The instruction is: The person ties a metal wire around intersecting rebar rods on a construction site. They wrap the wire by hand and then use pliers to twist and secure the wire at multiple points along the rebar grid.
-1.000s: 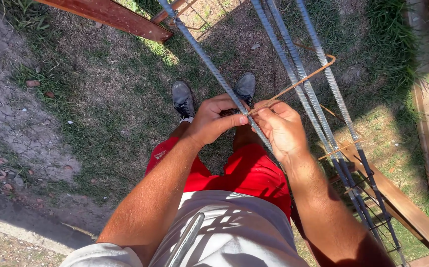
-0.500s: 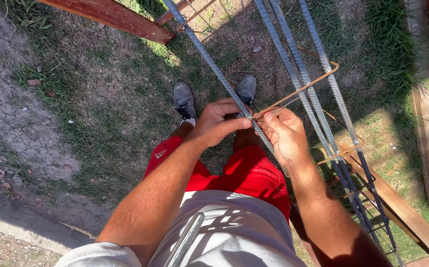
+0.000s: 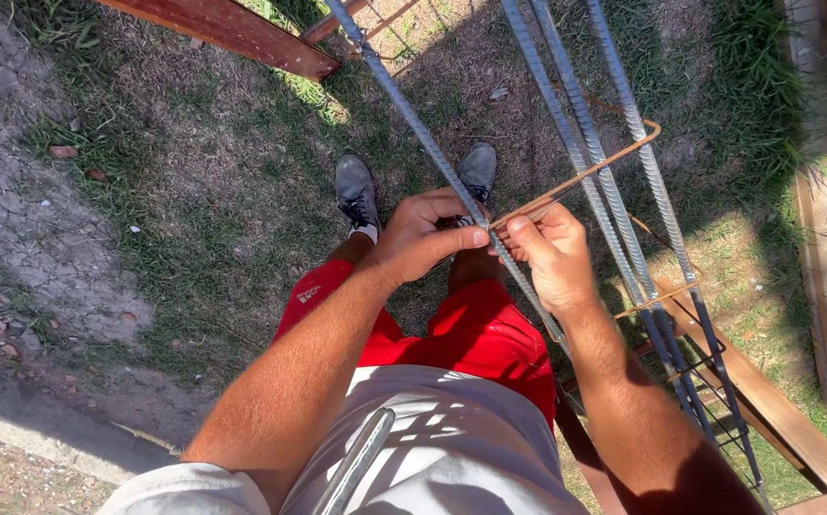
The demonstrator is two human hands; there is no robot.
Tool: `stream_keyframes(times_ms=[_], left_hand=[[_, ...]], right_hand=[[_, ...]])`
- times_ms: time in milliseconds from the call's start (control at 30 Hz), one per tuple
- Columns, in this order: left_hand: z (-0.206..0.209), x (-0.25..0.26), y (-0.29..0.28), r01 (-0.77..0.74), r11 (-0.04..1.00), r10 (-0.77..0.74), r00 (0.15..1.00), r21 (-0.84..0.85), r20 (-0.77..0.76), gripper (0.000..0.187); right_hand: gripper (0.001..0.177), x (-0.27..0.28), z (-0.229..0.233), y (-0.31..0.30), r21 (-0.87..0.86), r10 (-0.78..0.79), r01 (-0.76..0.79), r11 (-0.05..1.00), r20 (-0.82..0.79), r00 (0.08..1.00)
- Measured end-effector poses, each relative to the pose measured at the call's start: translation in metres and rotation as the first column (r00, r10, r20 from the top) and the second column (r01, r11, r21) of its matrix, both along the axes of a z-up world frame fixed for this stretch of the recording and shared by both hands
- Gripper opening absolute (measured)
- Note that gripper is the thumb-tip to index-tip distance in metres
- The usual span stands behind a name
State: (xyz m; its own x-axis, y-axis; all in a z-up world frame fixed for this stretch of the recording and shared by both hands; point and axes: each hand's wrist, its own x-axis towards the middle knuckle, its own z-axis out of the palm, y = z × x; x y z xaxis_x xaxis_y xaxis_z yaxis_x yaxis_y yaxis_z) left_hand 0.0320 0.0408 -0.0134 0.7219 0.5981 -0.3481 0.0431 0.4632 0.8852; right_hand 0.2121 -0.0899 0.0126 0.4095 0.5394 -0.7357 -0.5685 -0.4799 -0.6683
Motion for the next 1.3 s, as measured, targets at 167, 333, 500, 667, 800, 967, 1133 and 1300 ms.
stream_keyframes(times_ms=[167,333,500,667,800,967,1133,1300], left_hand=[[0.002,-0.001,0.0,-0.026,0.999,0.026,1.0,-0.028,0.015,0.034],[-0.01,-0.002,-0.005,-0.019,0.999,0.02,1.0,-0.046,0.023,0.034],[-0.012,-0.002,-0.008,-0.019,0.999,0.021,1.0,-0.049,0.023,0.035],[0.0,0.003,0.003,-0.013,1.0,0.013,1.0,-0.001,0.009,0.035],[-0.001,0.001,-0.007,-0.027,1.0,0.028,0.999,0.013,-0.022,0.033],[0.005,0.002,-0.007,-0.035,0.999,0.035,0.999,0.031,-0.018,0.033],[0.0,-0.002,-0.012,-0.049,0.998,0.05,0.998,0.046,-0.039,0.039],[0.008,-0.001,-0.013,-0.06,0.993,0.067,0.995,0.101,-0.068,0.041]], right_hand=[[0.021,0.006,-0.03,-0.02,0.074,0.109,-0.126,0.989,0.205,0.973],[0.013,0.005,-0.016,-0.011,0.1,0.209,-0.24,0.966,0.248,0.946],[0.013,0.006,0.002,-0.008,0.118,0.246,-0.321,0.94,0.419,0.874],[0.018,0.015,0.039,0.026,-0.092,0.393,-0.538,0.838,0.786,0.477],[0.018,0.015,0.038,0.024,-0.099,0.385,-0.535,0.839,0.803,0.456],[0.018,0.005,0.051,0.026,-0.037,0.308,-0.454,0.89,0.782,0.541],[0.022,-0.013,0.061,0.033,-0.135,0.329,-0.407,0.903,0.828,0.455],[0.019,-0.035,0.076,0.036,-0.204,0.354,-0.394,0.896,0.864,0.357]])
